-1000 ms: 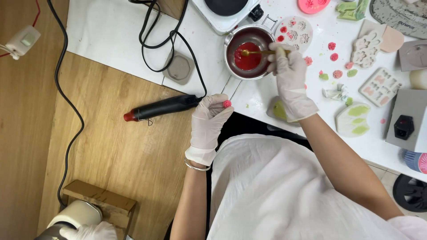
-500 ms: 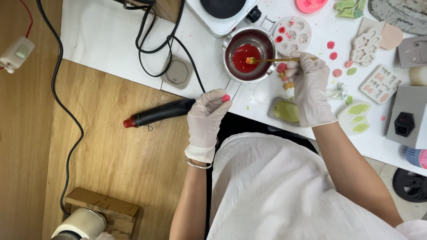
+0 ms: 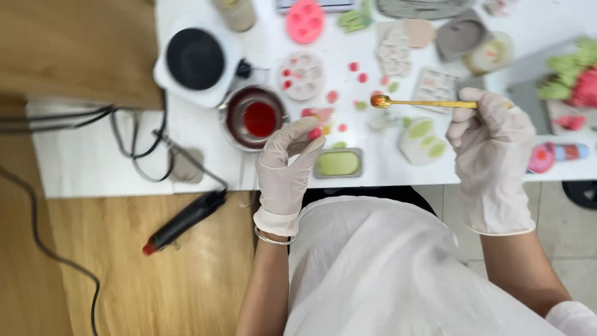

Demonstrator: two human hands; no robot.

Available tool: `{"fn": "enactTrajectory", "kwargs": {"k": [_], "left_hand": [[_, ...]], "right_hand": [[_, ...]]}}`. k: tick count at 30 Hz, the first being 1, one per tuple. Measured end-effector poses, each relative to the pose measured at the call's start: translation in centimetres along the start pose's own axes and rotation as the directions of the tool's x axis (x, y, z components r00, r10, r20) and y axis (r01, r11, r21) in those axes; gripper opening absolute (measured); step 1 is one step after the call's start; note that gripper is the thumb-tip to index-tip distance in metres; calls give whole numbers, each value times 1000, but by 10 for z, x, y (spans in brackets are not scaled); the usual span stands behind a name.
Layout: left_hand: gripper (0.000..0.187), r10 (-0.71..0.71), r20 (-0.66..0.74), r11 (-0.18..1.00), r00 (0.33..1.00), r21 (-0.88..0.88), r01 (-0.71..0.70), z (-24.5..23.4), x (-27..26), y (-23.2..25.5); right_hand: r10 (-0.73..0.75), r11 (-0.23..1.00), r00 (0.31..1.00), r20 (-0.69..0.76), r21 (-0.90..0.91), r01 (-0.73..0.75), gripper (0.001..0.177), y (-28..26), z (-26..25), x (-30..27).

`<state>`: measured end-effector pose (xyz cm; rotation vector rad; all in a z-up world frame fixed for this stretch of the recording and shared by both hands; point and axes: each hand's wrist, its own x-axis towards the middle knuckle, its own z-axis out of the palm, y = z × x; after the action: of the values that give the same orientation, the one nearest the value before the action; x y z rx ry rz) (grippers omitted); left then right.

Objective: The recorder uses melted wax and a spoon to attach and arrange wax flower and leaf decorations onto a floral wax candle base.

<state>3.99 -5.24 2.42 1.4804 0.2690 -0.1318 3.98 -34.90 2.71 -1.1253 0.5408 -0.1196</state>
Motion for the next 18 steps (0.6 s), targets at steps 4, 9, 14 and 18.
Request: {"fn": "enactTrajectory", "kwargs": {"k": [4,9,14,18], "left_hand": [[34,75,136,973,988,206,-102,78,4,22],[36,337,312,857,888,289,-427,208,12,-5],[40,471,330,706,818,415,-574,323,18,-33],[40,490,294,647,821,508,-569,367,21,-48]], "right_hand": [[-104,994,990,-94,14,106,23,-50,-72,-17],[-157,985,966,-204,40,169,24,-90,-190,-13],[-134,973,973,-188,163,166,25,-107,-319,15],[-219,973,975,-37,-79,215,26,-65,-494,62]]}}
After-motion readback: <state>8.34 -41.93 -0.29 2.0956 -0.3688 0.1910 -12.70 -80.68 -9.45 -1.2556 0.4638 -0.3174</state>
